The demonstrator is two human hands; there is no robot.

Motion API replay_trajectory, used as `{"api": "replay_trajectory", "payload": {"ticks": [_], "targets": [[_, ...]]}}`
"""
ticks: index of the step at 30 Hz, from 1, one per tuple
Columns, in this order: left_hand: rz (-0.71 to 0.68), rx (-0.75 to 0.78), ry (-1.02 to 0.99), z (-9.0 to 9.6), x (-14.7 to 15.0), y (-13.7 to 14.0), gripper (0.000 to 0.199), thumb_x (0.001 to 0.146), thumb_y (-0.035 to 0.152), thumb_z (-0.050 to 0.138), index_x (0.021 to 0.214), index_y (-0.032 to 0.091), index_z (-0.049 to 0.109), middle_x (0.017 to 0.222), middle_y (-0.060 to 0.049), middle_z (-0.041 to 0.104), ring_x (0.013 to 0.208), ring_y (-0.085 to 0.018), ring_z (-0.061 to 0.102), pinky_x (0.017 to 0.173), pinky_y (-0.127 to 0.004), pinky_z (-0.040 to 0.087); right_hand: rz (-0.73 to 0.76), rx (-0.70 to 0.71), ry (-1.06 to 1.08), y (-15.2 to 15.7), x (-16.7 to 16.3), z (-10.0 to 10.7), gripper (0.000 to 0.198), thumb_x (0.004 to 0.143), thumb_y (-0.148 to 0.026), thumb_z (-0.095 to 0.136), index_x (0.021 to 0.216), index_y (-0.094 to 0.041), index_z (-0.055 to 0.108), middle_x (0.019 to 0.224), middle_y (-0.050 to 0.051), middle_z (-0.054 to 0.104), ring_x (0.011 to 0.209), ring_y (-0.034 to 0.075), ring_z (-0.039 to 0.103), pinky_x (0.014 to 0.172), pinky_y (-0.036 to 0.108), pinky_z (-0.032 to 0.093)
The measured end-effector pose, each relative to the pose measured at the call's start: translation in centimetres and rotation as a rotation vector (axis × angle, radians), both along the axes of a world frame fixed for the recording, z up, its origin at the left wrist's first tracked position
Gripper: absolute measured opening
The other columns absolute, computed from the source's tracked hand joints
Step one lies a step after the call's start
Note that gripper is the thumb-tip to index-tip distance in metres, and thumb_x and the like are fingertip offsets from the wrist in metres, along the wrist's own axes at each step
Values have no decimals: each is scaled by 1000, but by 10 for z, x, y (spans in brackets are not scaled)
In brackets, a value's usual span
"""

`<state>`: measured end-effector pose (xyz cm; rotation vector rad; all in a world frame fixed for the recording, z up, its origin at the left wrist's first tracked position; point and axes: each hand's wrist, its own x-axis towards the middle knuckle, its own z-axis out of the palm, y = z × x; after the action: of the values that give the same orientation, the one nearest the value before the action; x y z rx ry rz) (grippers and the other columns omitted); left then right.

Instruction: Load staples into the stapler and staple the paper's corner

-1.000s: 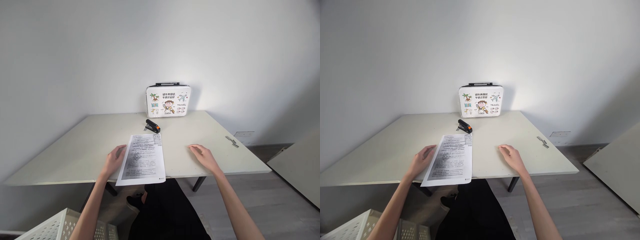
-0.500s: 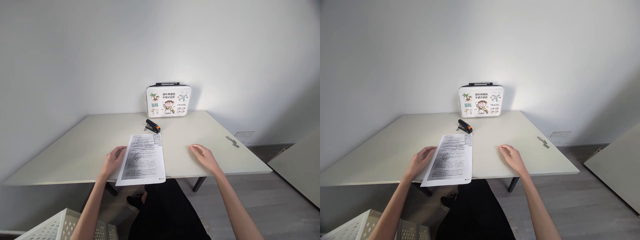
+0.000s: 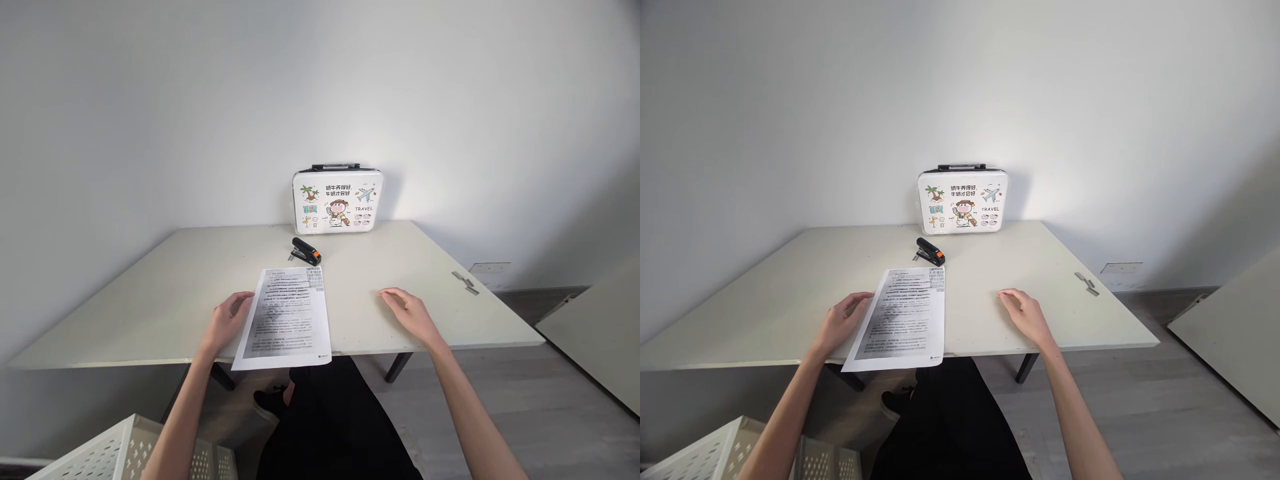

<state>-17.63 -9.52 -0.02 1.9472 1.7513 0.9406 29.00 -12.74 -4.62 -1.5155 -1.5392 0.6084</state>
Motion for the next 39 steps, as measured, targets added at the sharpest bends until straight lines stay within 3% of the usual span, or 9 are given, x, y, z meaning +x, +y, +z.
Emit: {"api": "replay_trajectory", "payload": {"ticks": [15, 21, 31, 35, 39], "targets": [[6, 4, -19, 2, 2, -4, 45, 98, 58, 50, 117, 26, 75, 123, -4, 77, 106, -27, 72, 91, -37, 55, 2, 2, -13, -1, -2, 1, 43, 100, -62, 51, 108, -28, 77, 125, 8, 77, 118, 30, 69, 91, 39, 54], [2, 0, -3, 0, 1, -4, 47, 98, 60, 48, 118, 27, 75, 124, -4, 77, 92, -25, 73, 78, -35, 56, 2, -4, -19, -2, -2, 0, 45, 99, -63, 50, 109, -28, 77, 126, 9, 77, 117, 31, 69, 86, 38, 55], [-5, 20, -29, 0, 0, -7, 45, 97, 60, 49, 115, 27, 75, 121, -2, 78, 77, -21, 70, 75, -34, 55, 5, -13, -99, 2, 0, -7, 40, 99, -58, 50, 108, -29, 76, 127, 7, 76, 116, 31, 69, 85, 39, 54], [-10, 31, -21, 0, 0, -7, 45, 96, 60, 48, 113, 27, 75, 119, -2, 78, 77, -22, 69, 74, -34, 54, -29, 14, -128, 13, -9, -14, 35, 98, -52, 50, 105, -29, 75, 123, 7, 77, 117, 31, 69, 95, 44, 53], [-11, 25, -25, -4, -2, -6, 45, 96, 60, 48, 113, 28, 75, 119, -1, 78, 69, -20, 66, 71, -34, 53, 50, 21, -125, 41, -39, -12, 28, 95, -44, 52, 108, -27, 70, 123, 9, 77, 119, 28, 70, 101, 44, 54]]}}
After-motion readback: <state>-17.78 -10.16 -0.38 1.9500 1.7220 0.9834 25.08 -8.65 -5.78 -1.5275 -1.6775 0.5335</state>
